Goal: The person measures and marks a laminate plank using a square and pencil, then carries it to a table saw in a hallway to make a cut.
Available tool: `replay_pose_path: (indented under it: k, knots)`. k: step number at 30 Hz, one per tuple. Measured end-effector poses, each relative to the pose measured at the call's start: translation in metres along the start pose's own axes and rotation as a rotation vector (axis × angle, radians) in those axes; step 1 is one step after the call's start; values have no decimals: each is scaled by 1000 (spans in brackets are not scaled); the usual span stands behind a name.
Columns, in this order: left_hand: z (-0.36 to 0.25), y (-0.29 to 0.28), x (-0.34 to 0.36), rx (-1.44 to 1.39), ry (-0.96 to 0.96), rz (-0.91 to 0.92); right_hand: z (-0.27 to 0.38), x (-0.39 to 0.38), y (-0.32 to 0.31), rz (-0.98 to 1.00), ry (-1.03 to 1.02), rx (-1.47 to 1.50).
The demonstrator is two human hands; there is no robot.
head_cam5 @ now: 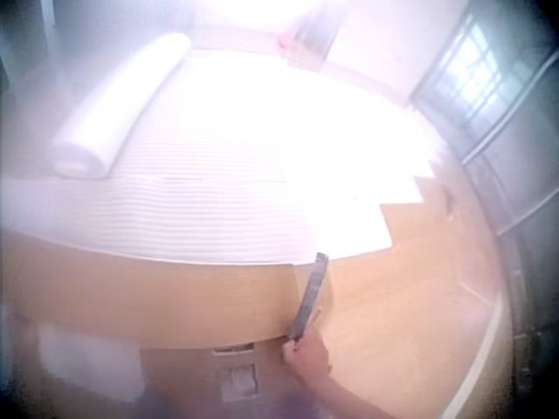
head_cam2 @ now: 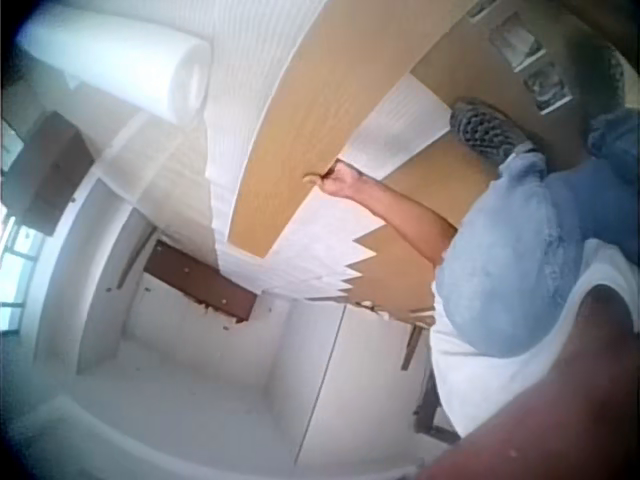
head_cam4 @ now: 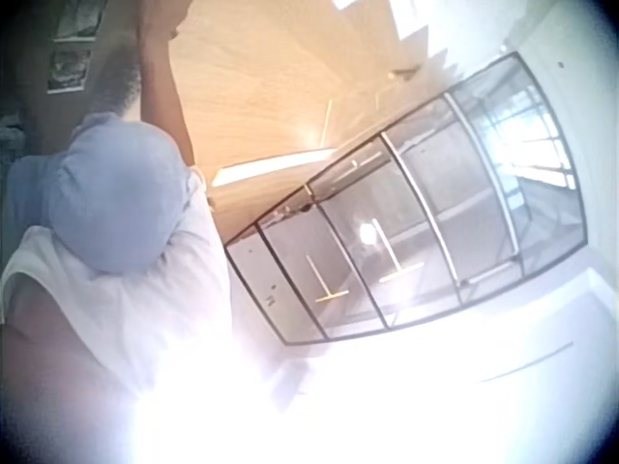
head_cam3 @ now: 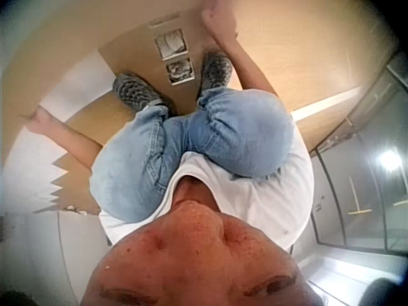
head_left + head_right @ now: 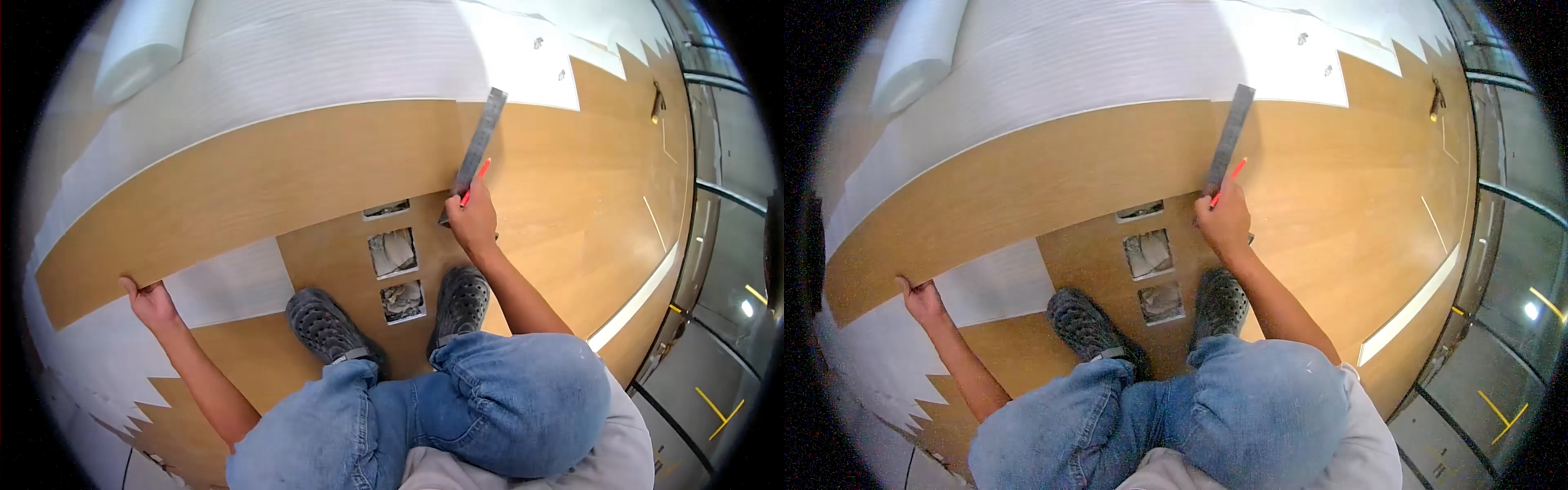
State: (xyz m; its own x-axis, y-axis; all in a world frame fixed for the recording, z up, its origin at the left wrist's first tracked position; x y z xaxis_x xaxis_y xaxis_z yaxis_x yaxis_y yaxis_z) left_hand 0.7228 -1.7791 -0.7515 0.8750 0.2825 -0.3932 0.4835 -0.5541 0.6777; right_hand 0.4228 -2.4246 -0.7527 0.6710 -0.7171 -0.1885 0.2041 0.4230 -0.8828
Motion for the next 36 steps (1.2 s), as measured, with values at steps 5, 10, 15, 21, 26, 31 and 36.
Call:
replay_pose_path:
  k: [5,10,15,21,26,31,36]
  knots:
    - [-33,9,23,1,149,-91,-11,-4,8,16,117,203]
    - [-69,3,90,152,204,-112,-9,1,-1,-75,66,544]
    - [6,-6,138,385,172,-188,3,-29,-13,62,113,258]
    - [-42,-74,240,591,186,214,27,-93,40,382,-65,106]
    - [64,-106,216,323,-59,-151,14,-131,72,545,-79,47]
    - [81,-63,164,403,-30,-167,19,-138,76,548,-121,47]
    - [58,-58,117,1206,-291,-51,25,-137,83,495,-207,48]
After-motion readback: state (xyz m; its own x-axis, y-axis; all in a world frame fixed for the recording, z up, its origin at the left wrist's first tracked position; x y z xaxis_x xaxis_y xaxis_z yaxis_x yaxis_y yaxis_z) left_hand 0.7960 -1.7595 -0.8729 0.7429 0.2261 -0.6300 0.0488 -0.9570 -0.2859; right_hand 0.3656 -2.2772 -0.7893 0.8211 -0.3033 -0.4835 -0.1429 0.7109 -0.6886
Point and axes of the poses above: each hand's wrist, its own x-axis towards the middle knuckle, its own y-axis out of the palm, z = x × y, the point moved 9 cm from there along x, towards the middle knuckle, and after that the axes turned 7 degrees about -x, right-handed, at the moved point
